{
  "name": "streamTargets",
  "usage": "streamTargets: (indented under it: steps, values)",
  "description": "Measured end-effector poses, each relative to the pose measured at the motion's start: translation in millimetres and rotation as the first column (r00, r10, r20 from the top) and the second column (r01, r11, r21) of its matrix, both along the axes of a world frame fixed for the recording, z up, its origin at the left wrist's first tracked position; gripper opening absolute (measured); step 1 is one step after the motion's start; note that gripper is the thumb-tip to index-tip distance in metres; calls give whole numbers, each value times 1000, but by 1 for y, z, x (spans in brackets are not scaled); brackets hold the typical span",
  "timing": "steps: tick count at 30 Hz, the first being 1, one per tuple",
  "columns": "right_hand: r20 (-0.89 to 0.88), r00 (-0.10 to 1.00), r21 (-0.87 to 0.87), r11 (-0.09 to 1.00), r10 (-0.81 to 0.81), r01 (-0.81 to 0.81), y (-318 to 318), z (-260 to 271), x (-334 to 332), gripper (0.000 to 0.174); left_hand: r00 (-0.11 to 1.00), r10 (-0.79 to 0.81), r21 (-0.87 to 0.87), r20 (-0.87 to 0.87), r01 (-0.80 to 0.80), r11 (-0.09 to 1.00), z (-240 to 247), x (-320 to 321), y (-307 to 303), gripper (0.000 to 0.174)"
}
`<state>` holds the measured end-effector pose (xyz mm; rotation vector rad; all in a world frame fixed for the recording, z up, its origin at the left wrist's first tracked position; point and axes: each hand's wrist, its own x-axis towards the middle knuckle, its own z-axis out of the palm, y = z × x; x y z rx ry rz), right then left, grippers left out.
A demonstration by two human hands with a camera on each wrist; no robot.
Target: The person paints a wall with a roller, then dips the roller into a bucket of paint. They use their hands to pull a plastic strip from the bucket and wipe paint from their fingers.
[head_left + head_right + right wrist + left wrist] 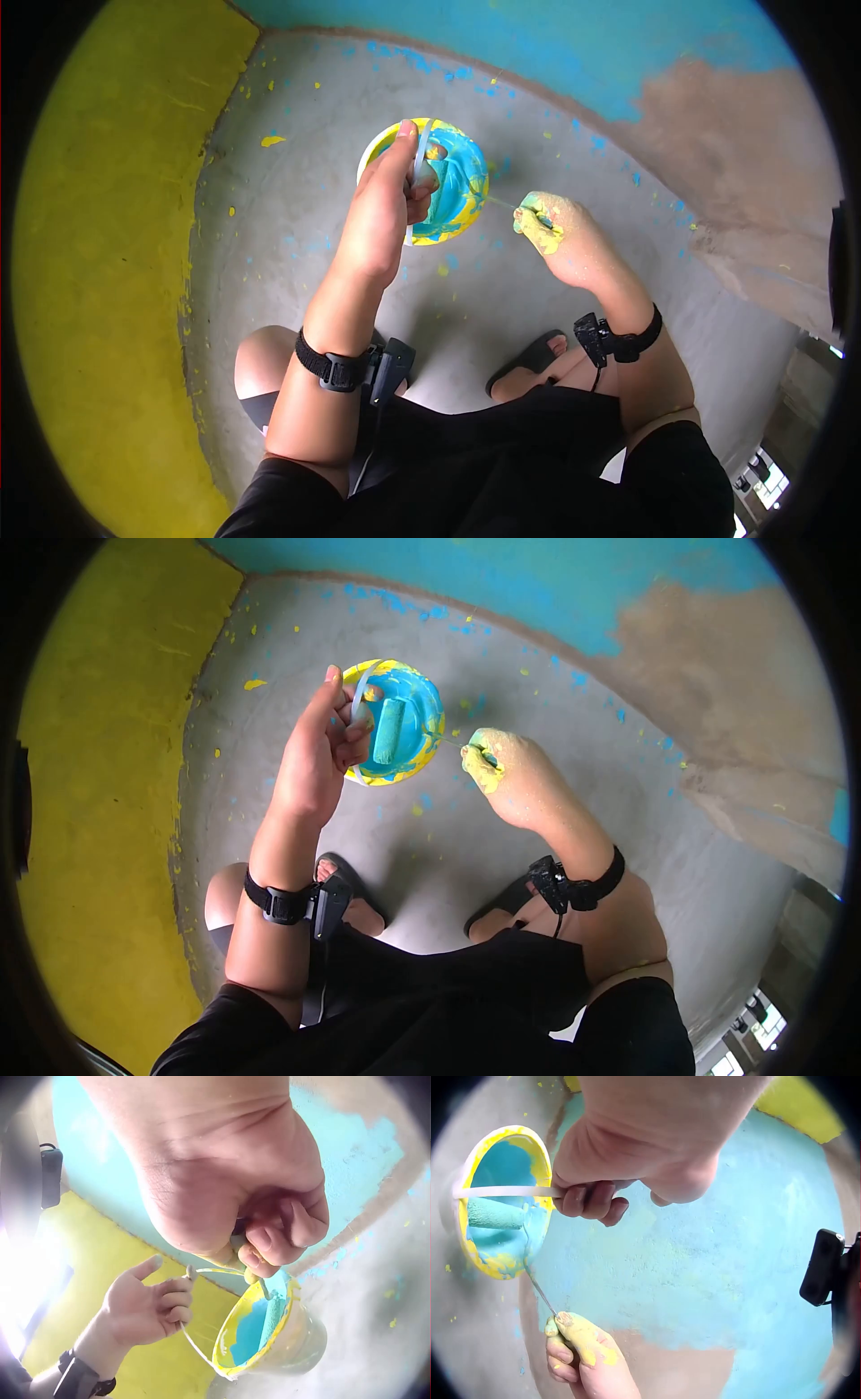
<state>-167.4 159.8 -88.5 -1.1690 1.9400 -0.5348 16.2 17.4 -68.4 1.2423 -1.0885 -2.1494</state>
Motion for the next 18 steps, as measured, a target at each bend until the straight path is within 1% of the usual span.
streamTargets:
  steps: [2,3,5,7,8,9,11,12,13,15,16,17,18]
  values:
    - [115,990,-18,996,-84,87,1,-2,-1,25,1000,-4,-31,-8,4,1000,-1,-2,-2,45]
    - [93,992,-28,996,-85,88,1,-5,-2,25,1000,-1,-12,-31,1,1000,-1,-1,-5,45]
    - [161,984,-152,983,-75,100,3,-13,-4,20,996,-4,-1,-94,4,1000,0,-3,-11,44]
    - [163,984,-132,987,-75,97,4,-17,-4,18,986,10,-14,-164,-13,1000,1,0,-13,43]
    - [150,987,-57,996,-58,68,3,-16,-6,17,990,21,-72,-140,-31,997,7,-4,-12,40]
    - [137,990,18,999,-44,42,3,-15,-8,16,985,19,-81,-171,-33,996,10,-5,-10,40]
    - [226,971,-23,996,-75,82,7,-25,-10,17,985,-29,-93,-167,14,996,10,-5,-8,40]
    - [214,974,-101,991,-69,93,9,-34,-10,19,988,3,-90,-154,-17,996,16,-8,-4,42]
    - [188,980,-114,989,-71,93,10,-32,-10,19,983,-2,-100,-181,-16,995,15,-7,-3,42]
    - [207,975,-8,996,-84,87,8,-27,-12,21,983,-61,-97,-172,45,994,7,-5,-6,38]
    - [145,985,-29,995,-94,99,8,-27,-12,24,985,-55,-87,-166,41,995,6,-7,-6,38]
    - [139,986,-31,994,-95,100,7,-26,-13,24,983,-56,-88,-172,41,995,6,-9,-5,38]
    - [141,978,17,989,-151,150,4,-23,-11,27,987,-51,-95,-153,37,995,6,-11,-4,39]
